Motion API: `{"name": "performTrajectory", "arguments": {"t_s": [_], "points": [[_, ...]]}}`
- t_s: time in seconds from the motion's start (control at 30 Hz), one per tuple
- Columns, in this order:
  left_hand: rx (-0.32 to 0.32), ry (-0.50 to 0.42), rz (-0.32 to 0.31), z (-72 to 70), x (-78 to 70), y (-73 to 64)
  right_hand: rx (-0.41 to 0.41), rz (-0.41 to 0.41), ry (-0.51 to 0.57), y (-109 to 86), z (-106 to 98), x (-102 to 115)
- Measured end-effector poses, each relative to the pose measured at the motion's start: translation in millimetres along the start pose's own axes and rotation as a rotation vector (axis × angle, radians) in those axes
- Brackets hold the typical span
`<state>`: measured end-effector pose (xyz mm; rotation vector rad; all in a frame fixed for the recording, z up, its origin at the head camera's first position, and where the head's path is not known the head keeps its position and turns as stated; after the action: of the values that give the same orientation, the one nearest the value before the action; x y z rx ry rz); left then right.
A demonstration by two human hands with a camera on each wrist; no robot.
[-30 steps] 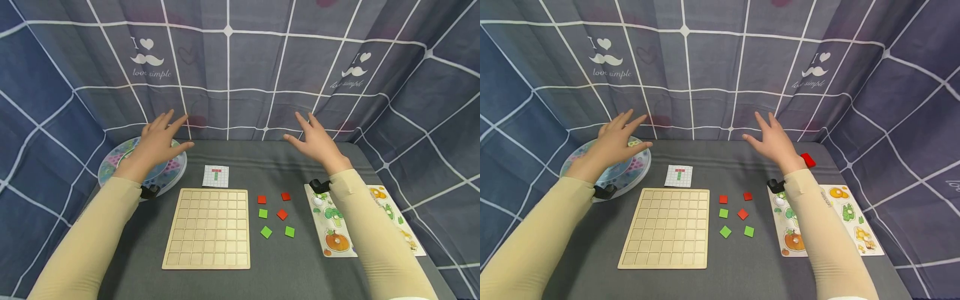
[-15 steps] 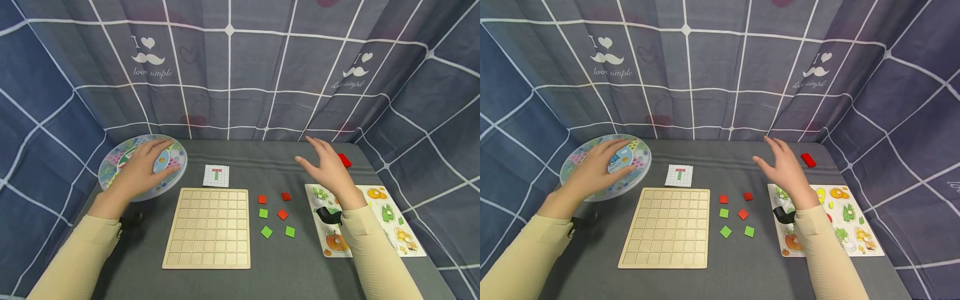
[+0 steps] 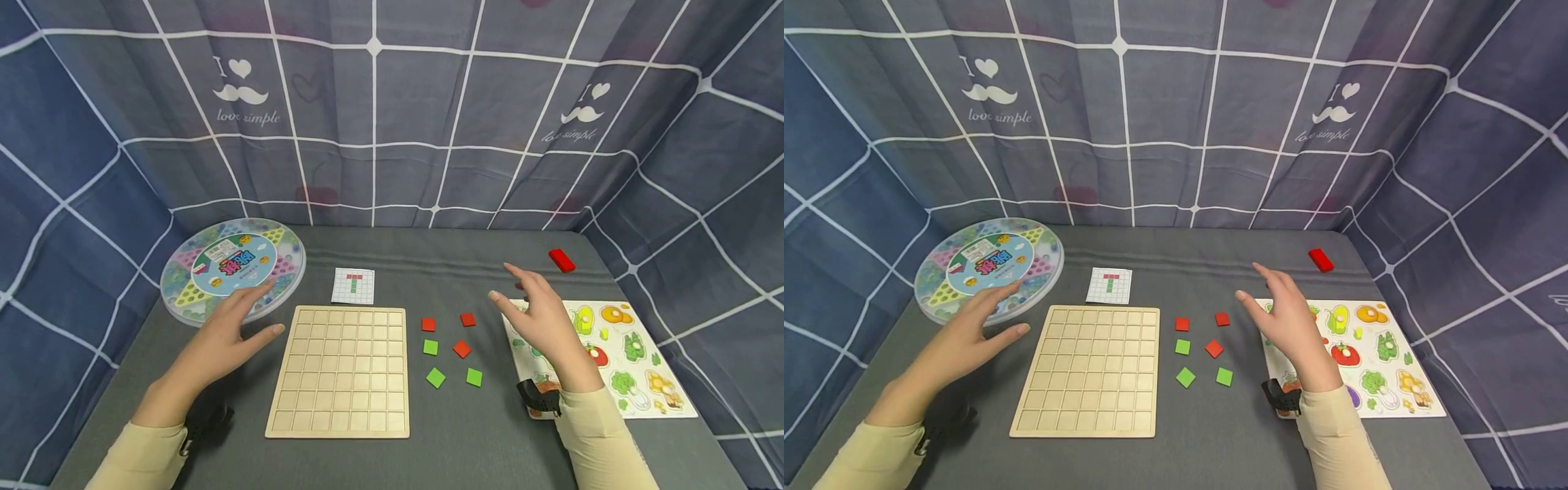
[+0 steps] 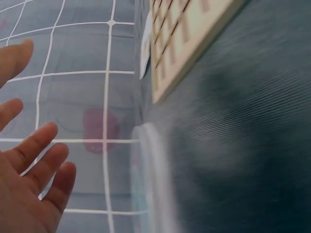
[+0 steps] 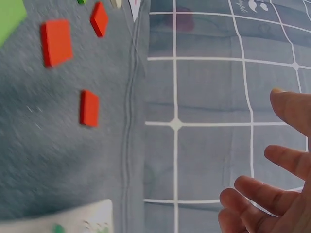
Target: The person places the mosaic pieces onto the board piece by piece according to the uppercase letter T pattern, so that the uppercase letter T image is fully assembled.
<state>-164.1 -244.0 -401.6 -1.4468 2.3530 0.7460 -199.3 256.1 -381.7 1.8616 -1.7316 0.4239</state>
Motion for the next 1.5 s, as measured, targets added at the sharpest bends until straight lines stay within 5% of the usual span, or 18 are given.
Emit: {"name": "performTrajectory", "arguments": {"t_s": [0.6, 0.83, 1.17, 1.5], "points": [[0.041, -0.153, 0.005, 42.8, 16.8, -47.3, 0.0, -0.045, 0.083, -33.5, 35.8, -4.9], [0.066, -0.162, -0.01, 50.1, 25.7, -51.8, 0.049, -0.067, 0.061, -40.0, 46.4, -4.5], [0.089, -0.17, 0.059, 57.4, 26.2, -49.9, 0.073, -0.129, -0.002, -45.6, 65.3, -6.0], [0.107, -0.118, 0.077, 57.3, 22.4, -52.4, 0.129, -0.071, -0.055, -47.6, 81.3, -4.3]]}}
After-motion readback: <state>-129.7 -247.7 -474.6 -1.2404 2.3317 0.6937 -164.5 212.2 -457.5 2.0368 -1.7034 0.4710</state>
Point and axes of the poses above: each hand's wrist, its own y-axis towards the middle knuckle, its own z-axis out of the palm, x = y × z, the point moved 5 cm from there along y, towards the middle knuckle, and after that the axes turned 9 degrees about z, right-handed, at the moved point
